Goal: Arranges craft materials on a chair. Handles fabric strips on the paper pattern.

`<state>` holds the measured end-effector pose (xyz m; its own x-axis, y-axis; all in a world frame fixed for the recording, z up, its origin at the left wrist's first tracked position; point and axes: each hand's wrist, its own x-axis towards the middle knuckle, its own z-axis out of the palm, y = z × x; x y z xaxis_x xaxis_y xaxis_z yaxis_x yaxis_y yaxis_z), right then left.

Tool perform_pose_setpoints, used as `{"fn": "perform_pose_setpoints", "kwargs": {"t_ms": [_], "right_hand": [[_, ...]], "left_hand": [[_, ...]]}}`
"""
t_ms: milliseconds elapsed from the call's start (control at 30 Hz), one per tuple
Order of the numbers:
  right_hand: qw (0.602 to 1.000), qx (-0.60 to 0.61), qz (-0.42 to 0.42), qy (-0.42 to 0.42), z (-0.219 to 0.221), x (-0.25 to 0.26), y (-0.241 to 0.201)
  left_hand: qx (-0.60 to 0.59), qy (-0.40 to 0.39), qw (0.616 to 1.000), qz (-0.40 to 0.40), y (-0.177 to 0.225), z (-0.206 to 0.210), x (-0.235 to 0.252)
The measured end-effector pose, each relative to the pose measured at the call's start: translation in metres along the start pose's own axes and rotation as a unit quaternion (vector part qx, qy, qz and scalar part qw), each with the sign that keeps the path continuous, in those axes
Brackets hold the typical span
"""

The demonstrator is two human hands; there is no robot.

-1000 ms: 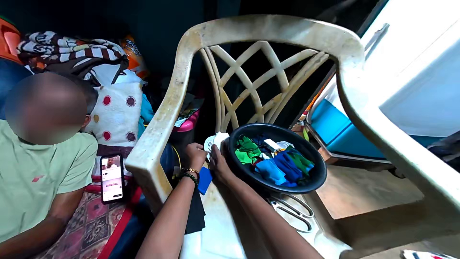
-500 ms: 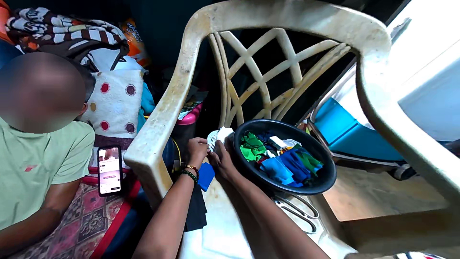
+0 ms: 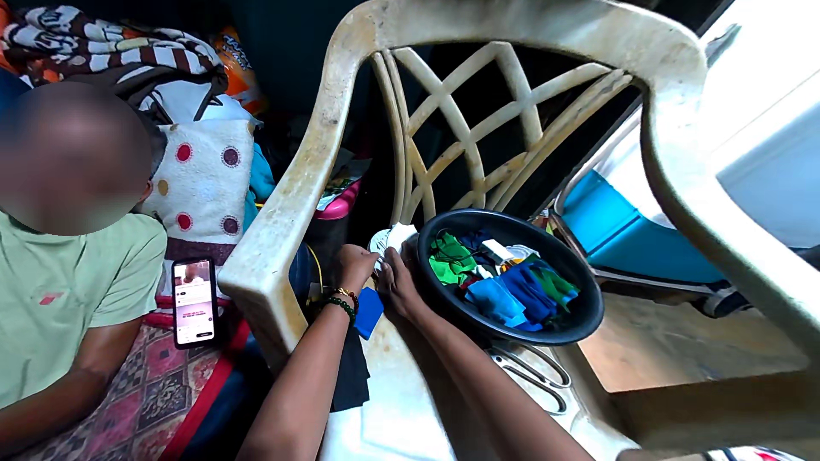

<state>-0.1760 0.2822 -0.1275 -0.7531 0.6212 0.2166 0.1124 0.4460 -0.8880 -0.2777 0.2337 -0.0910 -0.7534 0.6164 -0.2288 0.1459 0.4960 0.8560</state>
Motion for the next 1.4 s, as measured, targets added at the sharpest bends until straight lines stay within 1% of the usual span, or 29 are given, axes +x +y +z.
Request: {"fn": "perform_pose_setpoints", "kwargs": {"t_ms": [67,133,233,300,367,433,567,667,767,867,900,933,967,1000,1033,1067,1100,1133,1167,1200,1233,1267,1300,1333,1367,1400], "right_hand": [[0.998,-0.047,0.029,-0.026,-0.003,0.003,-0.006],[0.986,-0.147,0.059,-0.045,-0.006,0.009,-0.019],[0.952,-0.282,0.094,-0.069,-0.008,0.023,-0.034],[0.93,-0.335,0.123,-0.093,-0.01,0.03,-0.043],[0.915,-0.361,0.144,-0.11,-0.011,0.035,-0.049],[0.91,-0.377,0.132,-0.109,-0.01,0.036,-0.049],[0.934,-0.348,0.073,-0.049,-0.007,0.031,-0.034],[0.954,-0.291,0.068,-0.01,-0.006,0.029,-0.027],[0.972,-0.224,0.069,-0.003,-0.006,0.029,-0.02],[0.99,-0.084,0.107,-0.043,-0.006,0.023,-0.017],[0.985,-0.115,0.103,-0.072,-0.01,0.019,-0.022],[0.975,-0.172,0.089,-0.106,-0.015,0.014,-0.027],[0.968,-0.212,0.061,-0.12,-0.018,0.007,-0.03],[0.969,-0.216,0.021,-0.116,-0.021,-0.004,-0.028],[0.977,-0.183,-0.024,-0.108,-0.025,-0.018,-0.027],[0.987,-0.109,-0.055,-0.104,-0.03,-0.035,-0.027],[0.992,-0.005,-0.056,-0.112,-0.036,-0.055,-0.03],[0.986,0.113,-0.039,-0.117,-0.041,-0.074,-0.034],[0.966,0.229,-0.014,-0.117,-0.047,-0.092,-0.039],[0.942,0.315,0.004,-0.116,-0.054,-0.108,-0.041],[0.922,0.369,-0.003,-0.117,-0.062,-0.122,-0.038],[0.912,0.395,-0.034,-0.104,-0.07,-0.133,-0.032],[0.908,0.399,-0.089,-0.088,-0.078,-0.14,-0.02],[0.91,0.371,-0.162,-0.09,-0.086,-0.144,-0.006],[0.913,0.331,-0.221,-0.089,-0.094,-0.147,0.004],[0.917,0.306,-0.245,-0.074,-0.1,-0.152,0.008]], "left_hand": [[0.005,-0.015,1.0,0.01,0.001,0.0,0.0],[0.006,-0.018,1.0,0.02,0.001,0.001,0.0],[0.001,-0.02,1.0,0.011,0.004,0.002,-0.002],[-0.01,-0.025,1.0,0.009,0.005,0.002,-0.002],[-0.027,-0.025,0.999,0.009,0.005,0.002,-0.001],[-0.047,-0.026,0.999,0.003,0.007,0.002,0.0],[-0.097,-0.024,0.995,-0.009,0.011,0.0,-0.006],[-0.164,0.027,0.986,-0.008,0.014,-0.003,-0.018],[-0.159,0.137,0.976,0.065,0.011,-0.009,-0.033],[-0.125,0.207,0.96,0.142,0.014,-0.022,-0.076],[-0.128,0.219,0.951,0.176,0.012,-0.024,-0.091],[-0.147,0.223,0.94,0.212,0.007,-0.026,-0.105],[-0.18,0.218,0.928,0.244,0.0,-0.026,-0.118],[-0.226,0.205,0.914,0.267,-0.006,-0.027,-0.132],[-0.272,0.185,0.901,0.282,-0.013,-0.028,-0.144],[-0.31,0.166,0.891,0.286,-0.019,-0.029,-0.156],[-0.34,0.148,0.884,0.285,-0.025,-0.032,-0.168],[-0.36,0.128,0.879,0.284,-0.029,-0.034,-0.18],[-0.365,0.107,0.877,0.295,-0.034,-0.036,-0.19],[-0.348,0.095,0.873,0.327,-0.041,-0.036,-0.199],[-0.306,0.092,0.866,0.384,-0.05,-0.035,-0.206],[-0.246,0.089,0.85,0.458,-0.059,-0.035,-0.209],[-0.18,0.085,0.822,0.534,-0.068,-0.036,-0.209],[-0.115,0.086,0.79,0.596,-0.075,-0.035,-0.21],[-0.057,0.097,0.767,0.632,-0.08,-0.034,-0.212],[-0.014,0.107,0.753,0.65,-0.083,-0.032,-0.215]]}}
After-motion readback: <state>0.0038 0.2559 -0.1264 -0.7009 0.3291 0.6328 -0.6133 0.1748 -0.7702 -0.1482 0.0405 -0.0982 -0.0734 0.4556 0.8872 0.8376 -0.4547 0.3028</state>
